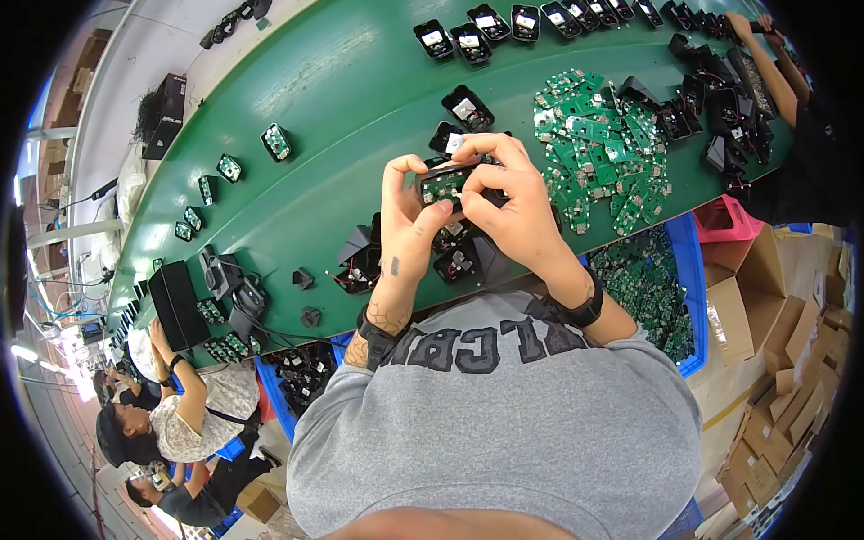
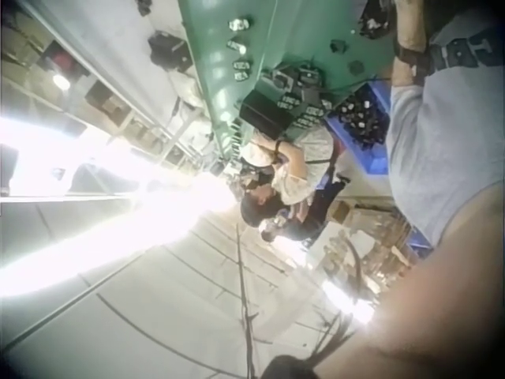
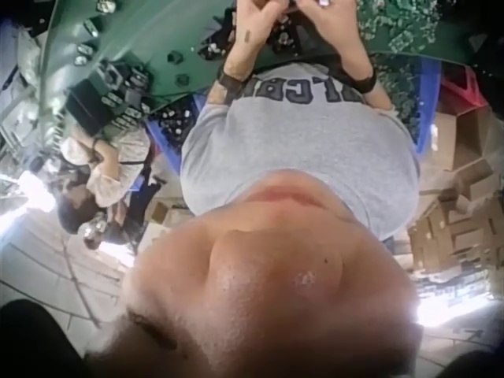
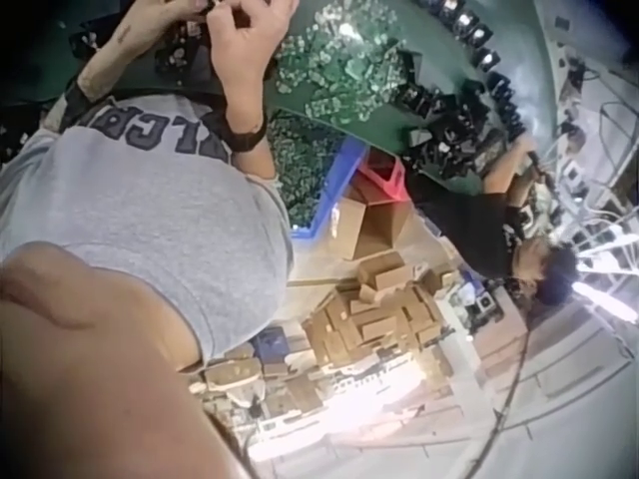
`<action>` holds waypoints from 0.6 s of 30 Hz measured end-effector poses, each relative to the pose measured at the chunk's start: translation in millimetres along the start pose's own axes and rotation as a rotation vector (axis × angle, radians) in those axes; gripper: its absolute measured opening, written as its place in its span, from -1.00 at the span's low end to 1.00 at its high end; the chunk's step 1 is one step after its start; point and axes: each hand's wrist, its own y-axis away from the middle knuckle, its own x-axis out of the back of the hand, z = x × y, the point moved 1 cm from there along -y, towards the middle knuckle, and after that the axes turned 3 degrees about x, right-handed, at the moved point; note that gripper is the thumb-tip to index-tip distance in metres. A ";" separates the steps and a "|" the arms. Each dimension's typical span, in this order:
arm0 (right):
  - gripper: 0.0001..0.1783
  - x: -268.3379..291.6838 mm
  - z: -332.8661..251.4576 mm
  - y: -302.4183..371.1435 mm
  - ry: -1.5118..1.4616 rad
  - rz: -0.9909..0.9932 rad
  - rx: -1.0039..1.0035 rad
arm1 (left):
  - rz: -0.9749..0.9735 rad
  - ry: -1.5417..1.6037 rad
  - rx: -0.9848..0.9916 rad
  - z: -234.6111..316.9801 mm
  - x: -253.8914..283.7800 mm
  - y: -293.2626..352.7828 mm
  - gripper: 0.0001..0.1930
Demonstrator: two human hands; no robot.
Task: The person assembles electronic devices by fitting green circuit boards into black plastic housings and plugging a small white connector into each board. They repeat this process for several units, pressing the components together before placing them on the table.
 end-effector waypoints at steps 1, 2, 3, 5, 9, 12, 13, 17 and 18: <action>-0.93 -0.7 1.3 -1.0 0.005 0.024 0.027 | 0.000 -0.030 -0.046 -0.8 -0.5 0.0 -0.54; -0.94 -0.7 1.8 -0.9 0.012 0.048 0.053 | 0.000 -0.030 -0.045 -1.7 -1.5 0.2 -0.54; -0.94 -0.8 1.6 -0.5 0.012 0.048 0.053 | 0.016 -0.039 -0.056 -2.3 -2.3 0.4 -0.54; -0.94 -1.2 0.7 0.0 0.045 0.058 0.062 | 0.031 -0.049 -0.067 -4.4 -2.7 0.8 -0.54; -0.94 -3.1 3.7 1.3 0.051 0.067 0.050 | 0.050 -0.149 -0.156 -6.4 -3.4 3.4 -0.55; -0.94 -0.9 5.6 0.9 -0.018 0.041 0.044 | 0.062 -0.169 -0.165 -5.1 -4.7 4.1 -0.55; -0.94 0.2 4.9 0.3 0.007 0.031 0.079 | 0.062 -0.177 -0.169 -4.8 -5.0 3.9 -0.55; -0.94 0.9 3.6 1.3 0.040 0.019 0.129 | 0.066 -0.203 -0.163 -3.9 -5.9 5.6 -0.55; -0.94 0.8 3.4 1.3 0.041 0.019 0.128 | 0.068 -0.208 -0.161 -4.9 -5.8 6.0 -0.55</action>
